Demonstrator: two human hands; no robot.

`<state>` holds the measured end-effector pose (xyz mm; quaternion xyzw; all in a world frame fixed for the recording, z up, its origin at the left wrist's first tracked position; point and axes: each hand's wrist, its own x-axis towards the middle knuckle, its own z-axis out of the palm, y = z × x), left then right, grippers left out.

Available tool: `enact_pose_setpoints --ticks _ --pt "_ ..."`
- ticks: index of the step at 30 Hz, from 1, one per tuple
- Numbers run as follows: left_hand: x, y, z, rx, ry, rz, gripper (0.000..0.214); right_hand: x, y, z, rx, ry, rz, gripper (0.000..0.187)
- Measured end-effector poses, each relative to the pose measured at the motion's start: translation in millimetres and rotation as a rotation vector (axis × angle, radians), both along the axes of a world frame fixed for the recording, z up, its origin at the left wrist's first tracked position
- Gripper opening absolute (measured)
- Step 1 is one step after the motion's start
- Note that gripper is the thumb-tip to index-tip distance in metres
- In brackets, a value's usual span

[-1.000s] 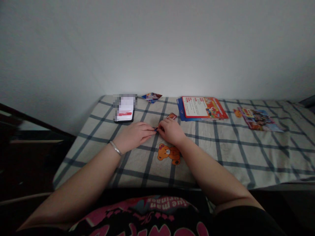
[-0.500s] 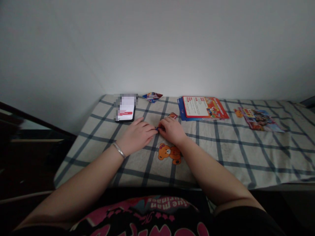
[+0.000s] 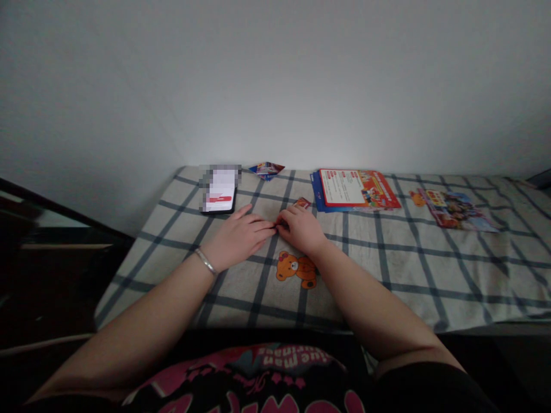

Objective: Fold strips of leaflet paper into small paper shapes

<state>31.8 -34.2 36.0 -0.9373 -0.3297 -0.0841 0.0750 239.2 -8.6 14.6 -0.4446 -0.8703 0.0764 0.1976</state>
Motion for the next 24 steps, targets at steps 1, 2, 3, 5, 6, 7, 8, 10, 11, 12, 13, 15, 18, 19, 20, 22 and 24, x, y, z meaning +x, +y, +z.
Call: enact_pose_setpoints --ticks 1,2,3,5,6,7,8,10,11,12,13,15,18,19,20,22,24 --pt "0.1 0.0 -0.4 -0.005 -0.003 0.004 0.027 0.0 0.1 -0.1 -0.002 -0.001 0.002 0.005" --pt "0.2 -0.2 -0.5 -0.011 -0.007 0.006 0.026 0.1 0.2 -0.3 0.0 -0.002 0.003 0.005" --pt "0.2 -0.6 -0.4 -0.016 -0.013 0.008 0.026 0.1 0.3 -0.6 0.005 -0.004 0.004 0.006" --pt "0.6 -1.6 0.6 -0.025 -0.024 0.012 0.025 0.0 0.3 -0.9 0.014 -0.007 0.001 0.006" --pt "0.8 -2.2 1.3 -0.027 -0.025 0.014 0.025 -0.1 0.2 -0.9 0.015 -0.009 -0.002 0.005" --pt "1.2 -2.9 2.2 -0.027 -0.025 0.019 0.024 -0.2 0.1 -0.8 0.014 -0.01 -0.005 0.005" --pt "1.6 -3.6 3.3 -0.025 -0.023 0.024 0.024 -0.4 0.1 -0.6 0.011 -0.01 -0.009 0.005" --pt "2.5 -5.1 5.4 -0.023 -0.016 0.032 0.022 -0.8 0.0 -0.2 -0.001 -0.013 -0.012 0.005" --pt "2.8 -5.8 6.4 -0.025 -0.013 0.037 0.021 -0.9 0.1 -0.1 -0.007 -0.014 -0.013 0.005" --pt "2.9 -6.3 7.3 -0.029 -0.012 0.041 0.02 -0.9 0.3 -0.1 -0.012 -0.015 -0.015 0.005" --pt "2.9 -6.6 7.9 -0.033 -0.011 0.046 0.019 -0.9 0.4 -0.2 -0.014 -0.015 -0.015 0.006" --pt "2.5 -6.7 8.5 -0.04 -0.011 0.054 0.019 -0.7 0.6 -0.3 -0.012 -0.014 -0.015 0.005" --pt "1.0 -5.7 8.1 -0.039 -0.012 0.058 0.022 -0.3 0.1 0.3 -0.008 -0.013 -0.012 0.005" --pt "0.3 -5.4 7.9 -0.039 -0.01 0.058 0.024 -0.3 -0.2 0.6 -0.006 -0.011 -0.011 0.004" --pt "-0.5 -5.2 7.9 -0.039 -0.009 0.058 0.025 -0.4 -0.5 0.9 -0.004 -0.007 -0.012 0.004" --pt "-2.1 -5.7 8.2 -0.034 -0.008 0.067 0.025 -0.6 -0.9 1.3 0.001 -0.003 -0.015 0.004" --pt "-3.4 -6.9 9.1 -0.025 -0.014 0.084 0.024 -0.8 -0.8 1.1 0.003 -0.003 -0.013 0.004"
